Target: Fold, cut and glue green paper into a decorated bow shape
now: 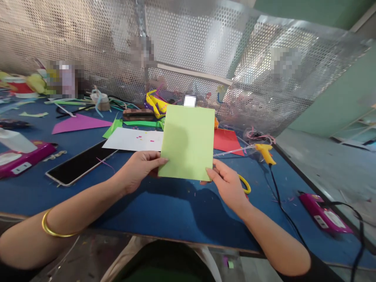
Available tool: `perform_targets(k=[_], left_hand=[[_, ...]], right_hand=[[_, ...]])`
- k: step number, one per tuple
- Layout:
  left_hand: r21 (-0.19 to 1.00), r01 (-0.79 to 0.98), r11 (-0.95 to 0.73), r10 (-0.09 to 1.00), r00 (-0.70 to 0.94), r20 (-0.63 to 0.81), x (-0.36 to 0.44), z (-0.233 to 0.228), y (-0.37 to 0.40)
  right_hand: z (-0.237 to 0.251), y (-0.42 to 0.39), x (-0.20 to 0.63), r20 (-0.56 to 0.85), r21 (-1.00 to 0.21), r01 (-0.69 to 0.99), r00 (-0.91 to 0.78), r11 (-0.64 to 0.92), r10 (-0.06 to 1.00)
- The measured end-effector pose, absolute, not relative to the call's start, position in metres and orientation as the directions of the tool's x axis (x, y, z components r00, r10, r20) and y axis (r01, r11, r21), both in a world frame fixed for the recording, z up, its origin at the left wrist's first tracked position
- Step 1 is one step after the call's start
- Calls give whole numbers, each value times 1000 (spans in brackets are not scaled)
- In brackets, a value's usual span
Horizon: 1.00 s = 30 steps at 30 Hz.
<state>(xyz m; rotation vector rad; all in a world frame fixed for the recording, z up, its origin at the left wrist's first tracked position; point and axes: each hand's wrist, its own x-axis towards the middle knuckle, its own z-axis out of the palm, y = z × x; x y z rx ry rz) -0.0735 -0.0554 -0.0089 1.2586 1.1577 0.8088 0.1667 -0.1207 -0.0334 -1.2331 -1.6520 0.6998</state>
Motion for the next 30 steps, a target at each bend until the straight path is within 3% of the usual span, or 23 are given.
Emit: perform_targets(k=[2,4,7,9,12,14,17,21,30], left_hand=[[977,139,158,944,270,-192,-74,-6,-53],[973,152,172,934,290,-210,-75,-3,-49],[951,198,236,885,359,-295,-76,-2,-45],[935,229,269,856,389,-342,-77,-4,-42],[927,253,277,841,403,-361,-79,-10,-40],[922,272,275,827,421,-371,-82,-13,-40],[916,303,262,801,461,-382,-84,-13,-41],[899,381,215,747,528,-403,-85,-14,-44],[763,639,-99,800,508,-321,-91,-17,-44]], right_hand=[[-37,-129,172,366,-772,519,-111,368,924],[-39,-134,179,480,-619,670,-90,410,873],[-38,-137,188,709,-194,879,-182,436,681],[-35,-139,191,735,93,886,-368,454,569],[-32,-144,190,755,303,853,-486,424,439],[-33,-147,189,774,353,846,-504,399,383],[-34,-147,187,618,388,748,-644,539,450],[-34,-143,184,380,292,589,-795,754,473],[-49,-149,171,295,109,616,-769,780,567]])
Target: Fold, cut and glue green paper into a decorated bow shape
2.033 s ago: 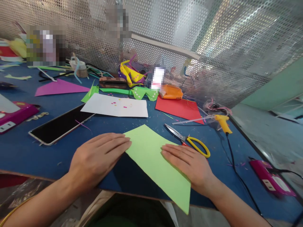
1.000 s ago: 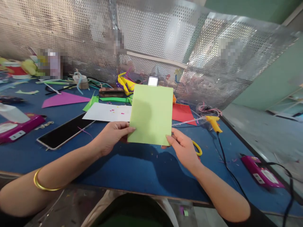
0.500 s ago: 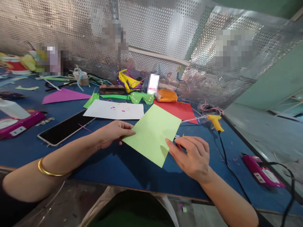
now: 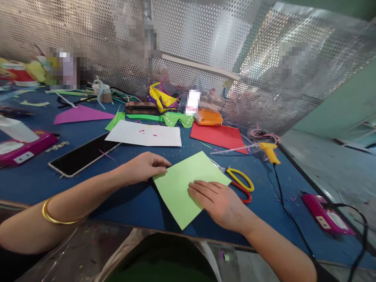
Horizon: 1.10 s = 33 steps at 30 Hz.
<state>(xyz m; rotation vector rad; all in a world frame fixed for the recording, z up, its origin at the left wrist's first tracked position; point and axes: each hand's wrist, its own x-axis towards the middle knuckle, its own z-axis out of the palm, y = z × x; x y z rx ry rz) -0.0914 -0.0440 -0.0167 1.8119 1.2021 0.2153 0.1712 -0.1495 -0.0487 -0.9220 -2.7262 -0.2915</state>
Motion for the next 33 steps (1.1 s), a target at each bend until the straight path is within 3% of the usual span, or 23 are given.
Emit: perform_targets(k=[4,8,11,15,20,24,33], left_hand=[[773,582,-252,776,599,-198,-102,-16,-51],[782,577,-234,812,558,-169,-114,-22,-56],[800,571,-185,840,514,-172,-119,-26,-57],[777,587,-227,848,512,-139,-120,-25,-59],[608,675,-418,863,504,34,-123,-24,-71],[611,578,-541,799,581,157,-127,-29,-81],[581,538,-611,760,603,241,-128,-41,-81]], right_hand=[[-48,-148,169,353,-41,648,-703,760,618],[-46,-147,169,373,-236,667,-609,706,700],[-47,-147,168,312,-404,725,-464,558,829],[-48,-147,166,200,-521,767,-318,375,927],[-47,-146,164,162,-578,757,-260,305,952],[-50,-144,163,179,-581,764,-218,282,959],[-50,-144,161,141,-628,747,-165,217,976]])
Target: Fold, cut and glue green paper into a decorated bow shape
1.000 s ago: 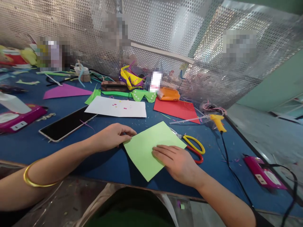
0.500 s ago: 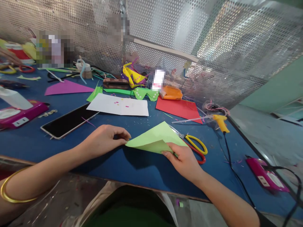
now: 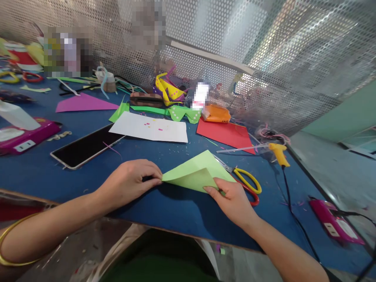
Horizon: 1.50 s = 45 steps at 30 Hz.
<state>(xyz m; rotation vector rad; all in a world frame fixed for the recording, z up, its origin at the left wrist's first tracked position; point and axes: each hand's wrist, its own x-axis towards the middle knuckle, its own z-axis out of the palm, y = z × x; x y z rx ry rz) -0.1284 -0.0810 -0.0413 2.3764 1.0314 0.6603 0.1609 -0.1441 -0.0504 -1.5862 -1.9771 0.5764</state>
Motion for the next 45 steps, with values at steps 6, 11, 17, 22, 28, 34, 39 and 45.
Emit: perform_targets(k=[6,11,17,22,28,34,39,45], left_hand=[[608,547,-576,770,612,179,-127,-37,-75],[608,608,-511,804,589,87,-124,-33,-70],[603,641,-475,816,577,30,-121,-31,-67],[559,667,-493,805,593,2,-117,-30,-65],[579,675,-457,812,582,-37,-116,-28,-60],[639,654,-405,811,579,-79,-120,-23,-57],[659,651,-378,826,559,-78,-111,-15,-58],[666,658,-351,843,532,-82,-92,-19,-65]], right_hand=[[-52,-142,158,138,-603,784,-75,144,988],[-52,-136,157,124,-613,786,-6,81,992],[-53,-134,155,57,-676,736,22,22,998],[-52,-141,151,37,-698,716,48,-8,998],[-49,-138,152,-6,-706,707,48,-38,999],[-51,-138,153,-6,-749,662,40,-31,999],[-52,-139,154,-12,-736,676,42,-37,999],[-52,-139,154,18,-711,703,43,-18,999]])
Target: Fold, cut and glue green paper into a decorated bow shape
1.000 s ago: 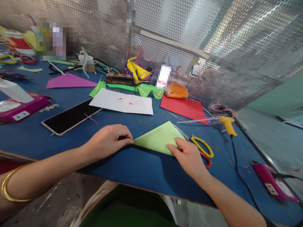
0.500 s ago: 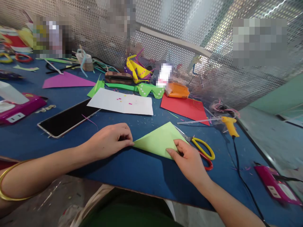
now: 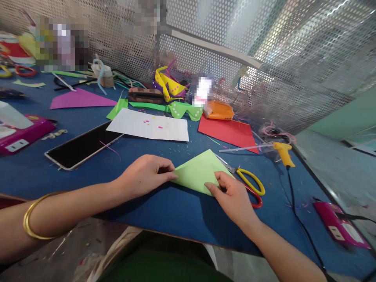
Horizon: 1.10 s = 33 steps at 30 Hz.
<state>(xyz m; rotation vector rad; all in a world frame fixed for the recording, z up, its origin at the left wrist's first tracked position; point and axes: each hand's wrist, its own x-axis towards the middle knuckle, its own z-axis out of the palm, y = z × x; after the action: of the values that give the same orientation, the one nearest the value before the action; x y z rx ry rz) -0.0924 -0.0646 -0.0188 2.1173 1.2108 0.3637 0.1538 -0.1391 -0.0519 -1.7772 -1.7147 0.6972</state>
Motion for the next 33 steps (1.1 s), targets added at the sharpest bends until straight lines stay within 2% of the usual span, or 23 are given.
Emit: perform_targets(k=[7,11,16,20,23,28,33], left_hand=[[662,677,-322,868,490,-78,-90,-26,-63],[656,682,-323,867,491,-83,-89,-26,-62],[637,692,-341,868,491,-68,-90,-28,-62],[617,710,-339,875,479,-71,-90,-29,-63],[601,723,-341,876,477,-78,-90,-29,-63],[587,729,-352,871,484,-78,-89,-29,-61],[579,736,-352,872,483,-83,-89,-30,-59]], right_hand=[[-50,-138,154,42,-695,719,43,-1,998],[-47,-137,156,26,-745,667,31,-1,999],[-41,-134,157,-62,-830,555,22,-63,998],[-35,-130,156,-51,-824,564,27,-58,998],[-29,-124,151,5,-749,662,-4,6,1000],[-23,-113,142,113,-509,855,-52,103,992],[-29,-102,138,140,-350,929,-73,118,987]])
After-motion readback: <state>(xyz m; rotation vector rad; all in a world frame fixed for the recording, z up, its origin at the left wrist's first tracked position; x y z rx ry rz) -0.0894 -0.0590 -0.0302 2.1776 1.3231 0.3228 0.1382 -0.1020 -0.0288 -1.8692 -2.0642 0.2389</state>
